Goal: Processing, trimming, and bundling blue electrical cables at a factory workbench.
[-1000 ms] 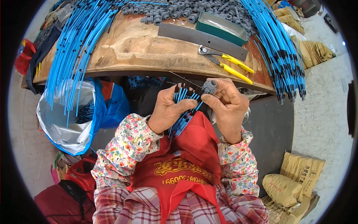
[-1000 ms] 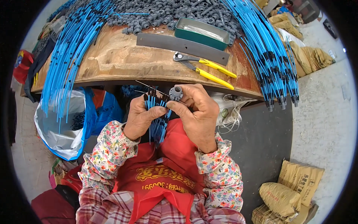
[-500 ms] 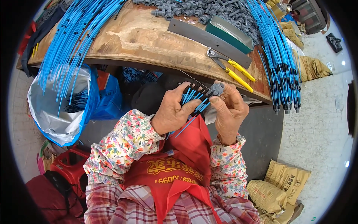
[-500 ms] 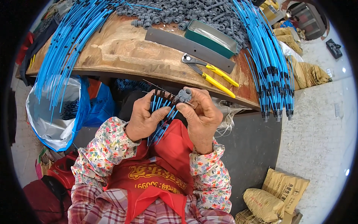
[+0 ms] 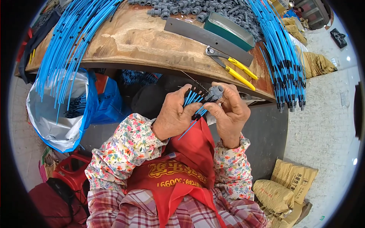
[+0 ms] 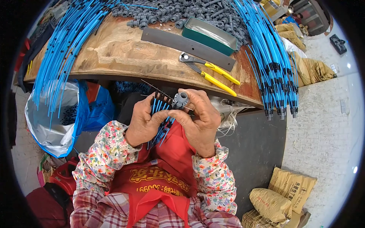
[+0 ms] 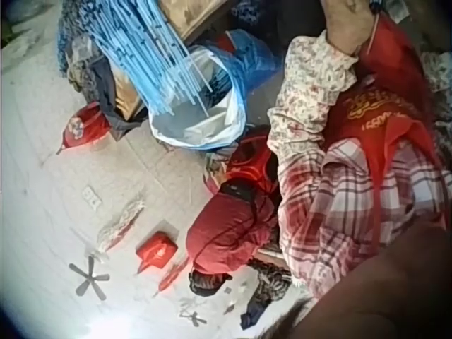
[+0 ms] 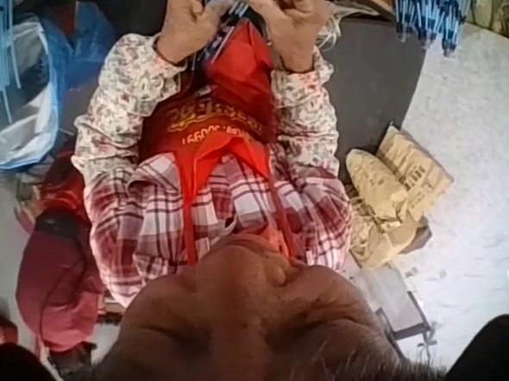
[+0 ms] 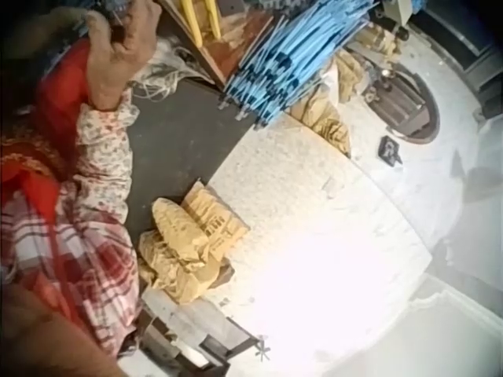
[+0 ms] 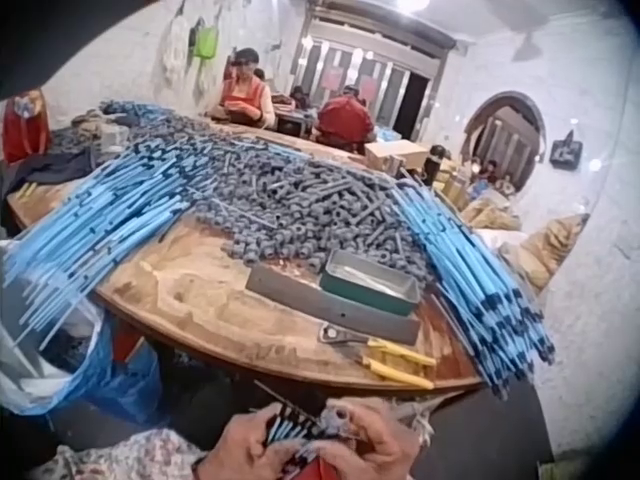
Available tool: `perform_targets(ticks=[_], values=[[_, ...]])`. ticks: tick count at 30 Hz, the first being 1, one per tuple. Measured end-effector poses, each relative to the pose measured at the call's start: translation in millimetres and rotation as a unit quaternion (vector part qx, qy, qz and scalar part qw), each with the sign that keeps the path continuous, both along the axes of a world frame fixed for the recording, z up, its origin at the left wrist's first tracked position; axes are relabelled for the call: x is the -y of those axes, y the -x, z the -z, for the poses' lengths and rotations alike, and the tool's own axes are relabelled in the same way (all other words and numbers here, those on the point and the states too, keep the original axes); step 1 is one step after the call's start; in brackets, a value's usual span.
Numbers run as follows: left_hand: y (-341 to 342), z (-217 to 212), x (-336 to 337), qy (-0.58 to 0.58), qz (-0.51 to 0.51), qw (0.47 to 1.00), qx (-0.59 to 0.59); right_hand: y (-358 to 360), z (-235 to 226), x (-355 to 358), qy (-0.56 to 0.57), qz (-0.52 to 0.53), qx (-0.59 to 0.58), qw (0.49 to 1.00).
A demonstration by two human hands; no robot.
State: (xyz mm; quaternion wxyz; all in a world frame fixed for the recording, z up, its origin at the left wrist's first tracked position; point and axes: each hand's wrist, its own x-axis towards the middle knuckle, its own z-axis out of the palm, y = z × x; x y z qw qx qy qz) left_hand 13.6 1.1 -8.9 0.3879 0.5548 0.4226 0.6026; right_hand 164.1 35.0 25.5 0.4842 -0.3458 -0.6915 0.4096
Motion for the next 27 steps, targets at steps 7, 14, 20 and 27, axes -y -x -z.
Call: perform_targets(ticks=[7, 14, 20, 27], values=[[2, 4, 1, 0.029, 0.015, 0.999, -0.031, -5, 0, -5, 0.015, 0.002, -0.036, 0.999], [-1, 26, -2, -0.062, -0.014, 0.994, -0.084, -1, 2, -2, 0.051, 0.010, -0.115, 0.992], [7, 11, -12, -0.068, 0.067, 0.995, -0.031, 1, -7, -2, 0.104, -0.013, -0.184, 0.977], [12, 8, -12, -0.034, 0.170, 0.985, 0.024, -7, -2, -20, 0.116, -0.098, -0.178, 0.972]])
